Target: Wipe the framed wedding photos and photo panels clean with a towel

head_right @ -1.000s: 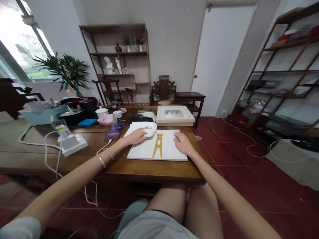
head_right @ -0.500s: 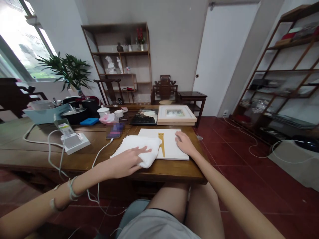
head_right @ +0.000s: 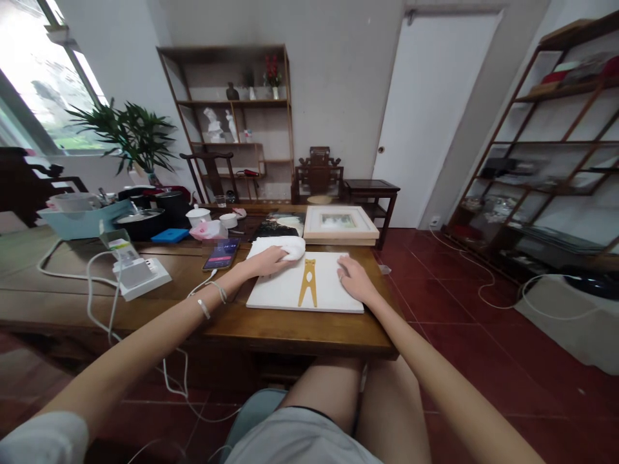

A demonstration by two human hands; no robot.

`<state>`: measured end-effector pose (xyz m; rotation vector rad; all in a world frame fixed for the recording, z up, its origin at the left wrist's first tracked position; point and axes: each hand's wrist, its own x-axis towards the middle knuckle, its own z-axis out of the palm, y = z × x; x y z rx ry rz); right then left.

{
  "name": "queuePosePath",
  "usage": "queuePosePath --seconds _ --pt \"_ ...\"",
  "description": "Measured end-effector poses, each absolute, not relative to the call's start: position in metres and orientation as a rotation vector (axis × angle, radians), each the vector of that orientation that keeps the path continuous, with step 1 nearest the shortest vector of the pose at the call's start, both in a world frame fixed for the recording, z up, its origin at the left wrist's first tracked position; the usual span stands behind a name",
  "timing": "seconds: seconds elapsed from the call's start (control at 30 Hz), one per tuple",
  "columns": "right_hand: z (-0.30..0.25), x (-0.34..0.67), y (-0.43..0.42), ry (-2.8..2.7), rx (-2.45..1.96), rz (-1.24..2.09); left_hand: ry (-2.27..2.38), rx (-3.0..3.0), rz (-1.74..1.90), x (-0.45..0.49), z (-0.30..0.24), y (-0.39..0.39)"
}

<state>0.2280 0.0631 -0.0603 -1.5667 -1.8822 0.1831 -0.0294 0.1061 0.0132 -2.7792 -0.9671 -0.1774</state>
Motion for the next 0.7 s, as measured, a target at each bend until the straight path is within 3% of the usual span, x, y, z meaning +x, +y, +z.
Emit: queuePosePath --seconds 0.47,0.7 --pt "-0.057 0.226 0.062 -1.919 -1.583 0.174 -0.676 -2.869 0.066 -0.048 0.023 -0.020" --pt "-0.060 0.228 0.064 -1.908 -1.548 0.170 -1.013 -2.908 -0.052 -0.025 0.022 0.050"
